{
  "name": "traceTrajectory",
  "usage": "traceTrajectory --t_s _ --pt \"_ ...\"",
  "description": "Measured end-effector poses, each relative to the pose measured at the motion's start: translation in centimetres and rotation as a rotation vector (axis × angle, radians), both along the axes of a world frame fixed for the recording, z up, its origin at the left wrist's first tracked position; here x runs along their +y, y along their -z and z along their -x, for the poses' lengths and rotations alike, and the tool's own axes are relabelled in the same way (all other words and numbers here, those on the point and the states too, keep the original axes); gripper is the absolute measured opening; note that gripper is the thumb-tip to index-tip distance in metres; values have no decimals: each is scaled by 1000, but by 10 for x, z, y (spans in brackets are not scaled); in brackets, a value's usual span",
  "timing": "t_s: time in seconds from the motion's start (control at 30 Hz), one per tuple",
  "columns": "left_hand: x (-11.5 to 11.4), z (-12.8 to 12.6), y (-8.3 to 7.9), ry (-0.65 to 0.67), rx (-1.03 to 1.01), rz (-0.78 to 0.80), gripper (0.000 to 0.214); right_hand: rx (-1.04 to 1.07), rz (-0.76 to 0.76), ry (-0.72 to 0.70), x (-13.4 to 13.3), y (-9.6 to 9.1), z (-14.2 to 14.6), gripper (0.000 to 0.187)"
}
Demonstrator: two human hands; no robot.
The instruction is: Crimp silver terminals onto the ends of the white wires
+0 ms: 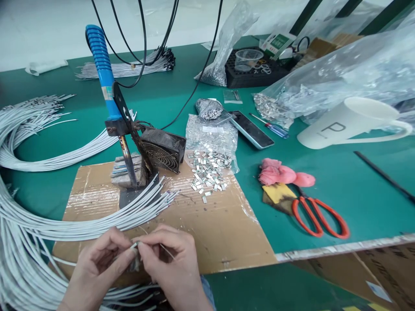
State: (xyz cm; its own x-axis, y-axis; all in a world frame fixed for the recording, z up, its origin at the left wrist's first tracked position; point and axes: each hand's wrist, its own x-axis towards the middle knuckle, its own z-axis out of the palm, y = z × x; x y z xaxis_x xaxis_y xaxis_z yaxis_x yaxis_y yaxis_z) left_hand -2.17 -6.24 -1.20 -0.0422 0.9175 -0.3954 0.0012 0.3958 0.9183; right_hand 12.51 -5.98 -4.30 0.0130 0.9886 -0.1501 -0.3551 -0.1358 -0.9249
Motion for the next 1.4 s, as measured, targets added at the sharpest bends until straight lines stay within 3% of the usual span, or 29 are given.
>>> traceTrajectory --t_s 0.13,0.23,0.3,0.43,0.83,1.0,1.2,1.3,1.4 --pt "-5 4 5 55 12 17 34 148 149 -177 2 2 -10 29" --pt "-6 8 3 139 13 68 43 104 170 -251 6 -7 -20 17" --pt "-4 10 -1 182 20 98 46 -52 133 -258 9 -16 -23 6" --pt "3 7 -8 169 61 116 44 -451 -42 -245 11 -29 -21 18" --pt "6 -9 -21 48 216 100 31 -484 -107 -300 13 -38 -28 29" --pt "6 -10 -21 83 257 75 30 -485 -129 -240 13 -36 -26 22" --pt "-3 -14 -12 44 272 8 40 -420 -83 -67 4 -28 -9 19" --pt "-7 -16 -6 -12 138 46 54 -294 -11 112 -8 -18 11 23" --pt "-9 -17 -4 -67 -4 64 59 -329 -168 339 -18 -4 28 18"
